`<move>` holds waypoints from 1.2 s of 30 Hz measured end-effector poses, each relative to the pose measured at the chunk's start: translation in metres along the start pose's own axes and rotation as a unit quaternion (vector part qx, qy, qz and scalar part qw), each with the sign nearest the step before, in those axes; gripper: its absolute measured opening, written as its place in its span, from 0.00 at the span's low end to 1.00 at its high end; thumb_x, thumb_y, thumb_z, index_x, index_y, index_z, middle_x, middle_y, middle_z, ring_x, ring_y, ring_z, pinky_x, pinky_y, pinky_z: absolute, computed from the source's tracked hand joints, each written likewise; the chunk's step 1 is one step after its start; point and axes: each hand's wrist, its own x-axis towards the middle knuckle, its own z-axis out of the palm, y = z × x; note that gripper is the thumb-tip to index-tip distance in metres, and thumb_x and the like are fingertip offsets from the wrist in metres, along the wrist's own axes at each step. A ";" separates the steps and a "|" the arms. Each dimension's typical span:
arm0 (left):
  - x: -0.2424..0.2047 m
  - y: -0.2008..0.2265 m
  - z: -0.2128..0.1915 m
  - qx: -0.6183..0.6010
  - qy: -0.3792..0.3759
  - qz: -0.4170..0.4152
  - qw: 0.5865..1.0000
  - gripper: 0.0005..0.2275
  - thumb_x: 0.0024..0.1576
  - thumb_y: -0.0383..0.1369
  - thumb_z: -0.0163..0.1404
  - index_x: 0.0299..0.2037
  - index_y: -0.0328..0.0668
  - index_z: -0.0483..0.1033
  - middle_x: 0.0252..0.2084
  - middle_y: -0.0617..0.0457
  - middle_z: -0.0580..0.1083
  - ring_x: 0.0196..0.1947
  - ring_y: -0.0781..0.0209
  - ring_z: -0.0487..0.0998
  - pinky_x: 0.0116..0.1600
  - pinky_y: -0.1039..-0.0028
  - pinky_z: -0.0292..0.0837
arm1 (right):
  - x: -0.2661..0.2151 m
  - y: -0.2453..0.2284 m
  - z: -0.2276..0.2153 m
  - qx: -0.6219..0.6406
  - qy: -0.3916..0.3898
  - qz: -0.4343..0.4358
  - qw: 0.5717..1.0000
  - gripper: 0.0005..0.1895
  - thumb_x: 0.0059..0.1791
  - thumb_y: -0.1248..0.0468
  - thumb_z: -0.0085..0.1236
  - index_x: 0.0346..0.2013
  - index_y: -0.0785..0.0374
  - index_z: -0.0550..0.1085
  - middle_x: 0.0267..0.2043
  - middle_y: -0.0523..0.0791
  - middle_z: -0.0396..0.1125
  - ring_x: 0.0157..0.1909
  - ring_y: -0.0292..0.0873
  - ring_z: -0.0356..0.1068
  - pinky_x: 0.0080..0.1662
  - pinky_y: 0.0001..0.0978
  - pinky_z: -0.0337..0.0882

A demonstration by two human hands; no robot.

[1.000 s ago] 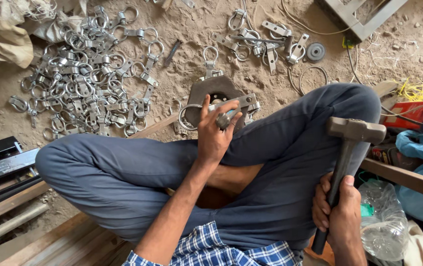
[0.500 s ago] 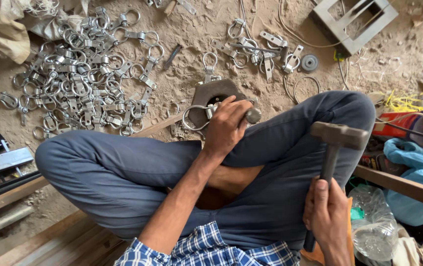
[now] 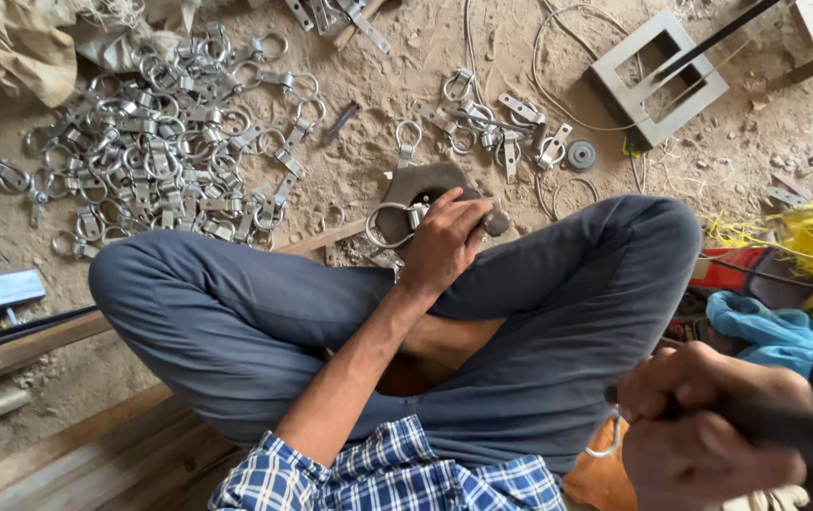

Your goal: The person sits cross-legged on the floor and repeatedly hammers a small metal part held against a metal block. They adjust the part's position between strikes and continue the repetitive hammering process.

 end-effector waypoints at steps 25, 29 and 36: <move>-0.001 0.017 -0.025 -0.133 0.093 -0.191 0.968 0.10 0.62 0.33 0.56 0.49 0.38 0.76 0.48 0.47 0.82 0.48 0.52 0.85 0.50 0.67 0.79 | -0.013 0.047 -0.011 0.062 -0.045 0.447 0.891 0.28 0.59 0.45 0.31 0.31 0.67 0.63 0.13 0.41 0.50 0.09 0.34 0.49 0.13 0.28 0.52; 0.003 0.018 -0.022 -0.123 0.094 -0.166 0.974 0.10 0.63 0.33 0.56 0.50 0.38 0.76 0.49 0.48 0.81 0.49 0.51 0.85 0.52 0.66 0.79 | -0.006 0.044 -0.010 0.043 -0.054 0.483 0.873 0.29 0.58 0.44 0.31 0.31 0.67 0.64 0.13 0.42 0.49 0.09 0.34 0.48 0.12 0.29 0.51; 0.005 0.018 -0.018 -0.052 0.078 -0.139 0.986 0.09 0.63 0.34 0.56 0.49 0.40 0.77 0.49 0.50 0.81 0.49 0.48 0.82 0.53 0.62 0.76 | -0.008 0.047 -0.012 0.060 -0.057 0.483 0.872 0.28 0.58 0.45 0.32 0.32 0.67 0.65 0.12 0.42 0.51 0.08 0.35 0.49 0.13 0.28 0.52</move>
